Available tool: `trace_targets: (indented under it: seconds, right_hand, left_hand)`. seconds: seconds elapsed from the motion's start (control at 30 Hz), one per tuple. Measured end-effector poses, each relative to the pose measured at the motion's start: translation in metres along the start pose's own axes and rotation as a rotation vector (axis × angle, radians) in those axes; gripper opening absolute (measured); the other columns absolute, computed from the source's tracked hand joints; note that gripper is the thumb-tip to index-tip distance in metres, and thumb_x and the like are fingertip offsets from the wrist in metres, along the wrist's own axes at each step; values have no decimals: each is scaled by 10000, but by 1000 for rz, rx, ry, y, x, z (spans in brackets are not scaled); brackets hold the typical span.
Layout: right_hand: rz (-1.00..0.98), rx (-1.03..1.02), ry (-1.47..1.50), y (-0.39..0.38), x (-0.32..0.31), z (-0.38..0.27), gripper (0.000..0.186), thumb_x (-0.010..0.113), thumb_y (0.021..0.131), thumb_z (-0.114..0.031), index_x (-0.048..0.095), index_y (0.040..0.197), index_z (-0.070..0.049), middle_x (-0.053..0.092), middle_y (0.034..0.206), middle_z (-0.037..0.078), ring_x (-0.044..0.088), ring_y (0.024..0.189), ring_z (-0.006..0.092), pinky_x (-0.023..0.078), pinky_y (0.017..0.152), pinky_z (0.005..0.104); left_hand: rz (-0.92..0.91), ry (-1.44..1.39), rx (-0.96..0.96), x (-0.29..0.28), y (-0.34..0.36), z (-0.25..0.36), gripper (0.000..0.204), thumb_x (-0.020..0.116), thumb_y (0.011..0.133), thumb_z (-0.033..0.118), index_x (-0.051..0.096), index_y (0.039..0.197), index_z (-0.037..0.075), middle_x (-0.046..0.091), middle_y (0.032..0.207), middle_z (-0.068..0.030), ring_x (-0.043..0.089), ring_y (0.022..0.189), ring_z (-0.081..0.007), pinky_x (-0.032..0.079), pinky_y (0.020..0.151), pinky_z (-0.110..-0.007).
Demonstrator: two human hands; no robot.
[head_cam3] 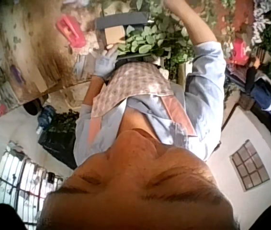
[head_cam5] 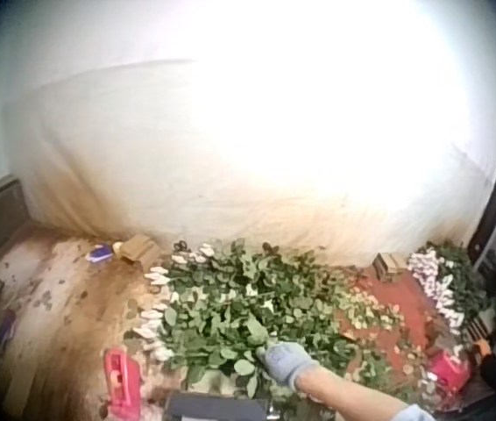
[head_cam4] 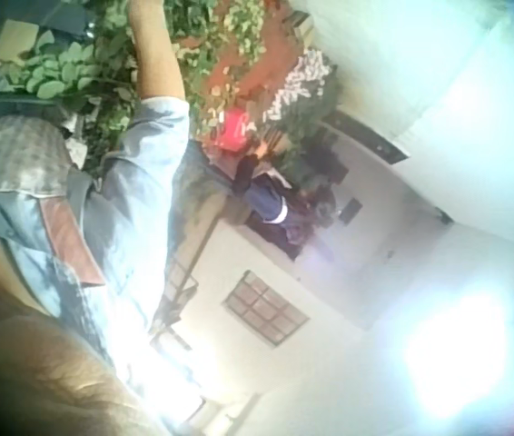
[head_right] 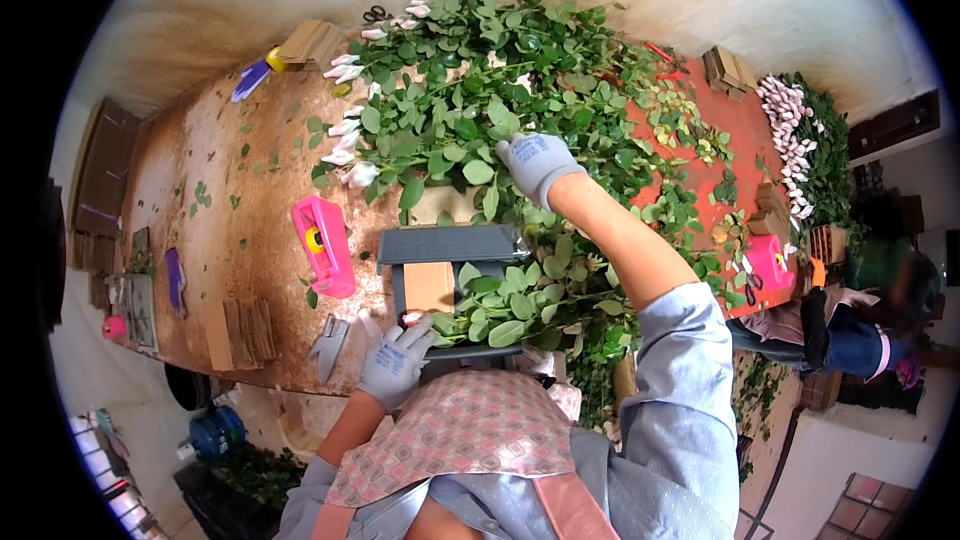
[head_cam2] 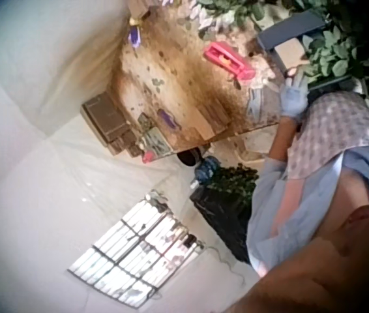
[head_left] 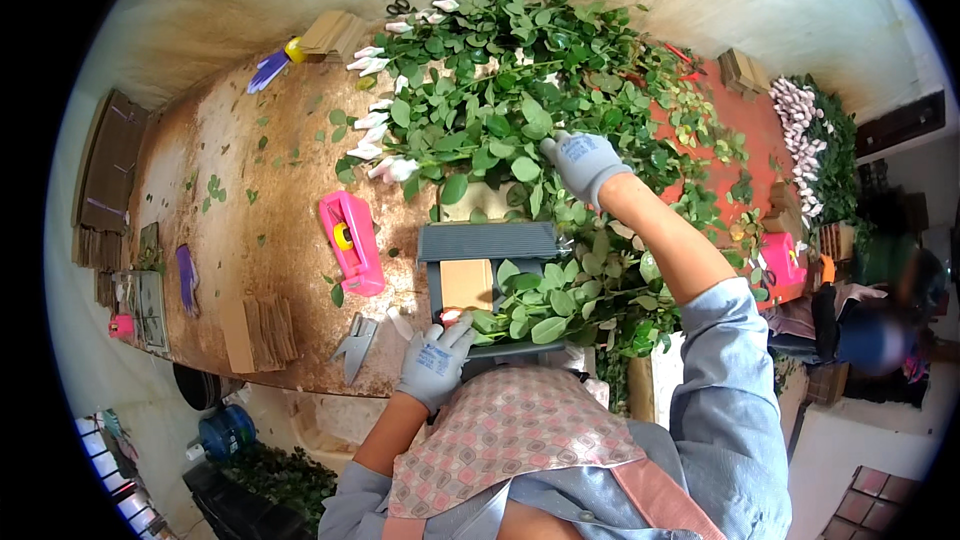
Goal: The person arranges white flowers and green leaves into a black rectangular tray, using a cardboard insert to separate sections. They repeatedly pick up flowers and leaves from a large pile on the table, place them into the tray, and adjust their positions. The person also handles a pink tape dispenser and a metal tool, placing them on the table.
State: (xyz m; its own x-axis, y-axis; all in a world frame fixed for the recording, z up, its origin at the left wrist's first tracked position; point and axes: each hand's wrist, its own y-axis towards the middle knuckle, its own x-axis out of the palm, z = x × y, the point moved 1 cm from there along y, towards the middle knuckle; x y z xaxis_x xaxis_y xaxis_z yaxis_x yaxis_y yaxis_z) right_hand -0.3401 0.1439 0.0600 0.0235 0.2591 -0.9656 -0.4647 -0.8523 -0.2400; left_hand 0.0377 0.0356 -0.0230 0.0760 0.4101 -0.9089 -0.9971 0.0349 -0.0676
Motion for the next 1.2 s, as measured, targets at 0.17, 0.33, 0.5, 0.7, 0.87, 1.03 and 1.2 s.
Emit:
trace_targets:
  seconds: [0.17,0.33,0.5,0.7,0.87,1.03,1.2]
  right_hand:
    - [197,-57,-76,-83,-20,-34,352,611,837,-136,622,1186,-99,647,1038,131,641,962,303,525,797,406]
    - [43,-68,-58,-168,2,-59,435,595,821,-78,607,1256,-81,611,1014,108,617,969,298,520,800,425]
    - [-140,7,-64,-191,109,-52,393,552,882,-96,625,1269,-114,623,1061,112,641,967,304,524,798,430]
    - [-48,22,-292,-184,51,-83,387,613,856,-168,620,1235,-90,622,1057,94,617,955,274,486,735,400]
    - [31,-117,-126,-140,-6,-152,385,620,869,-188,601,1236,-71,622,1046,92,634,957,246,527,736,375]
    - [151,-293,97,-73,43,-193,285,583,916,-185,615,1172,-63,644,1020,107,688,897,267,572,690,393]
    - [25,-464,-3,-46,73,-199,247,548,945,-183,613,1142,-49,688,1001,125,720,837,274,578,652,413]
  left_hand:
    - [53,-4,-18,8,-3,0,367,559,874,147,676,1220,115,598,1440,-20,586,942,-234,499,773,-415]
    - [-40,53,-46,6,-8,2,424,539,865,140,657,1270,99,600,1431,-30,577,1014,-249,491,796,-406]
    - [10,35,-18,-3,-4,4,407,577,849,144,669,1245,124,610,1413,-25,578,1001,-252,483,793,-403]
    - [-26,27,-52,0,-4,3,440,618,812,132,662,1250,121,586,1441,-29,576,1025,-265,485,816,-417]
    - [-9,30,-53,3,-5,5,455,626,799,113,663,1252,125,593,1425,-36,578,1043,-266,491,840,-430]
    - [-38,32,-58,-2,-3,5,454,614,802,113,666,1253,126,602,1401,-38,582,1060,-264,493,852,-432]
    - [8,41,-54,3,-5,4,428,600,822,128,671,1244,120,606,1404,-41,584,1045,-262,493,848,-433]
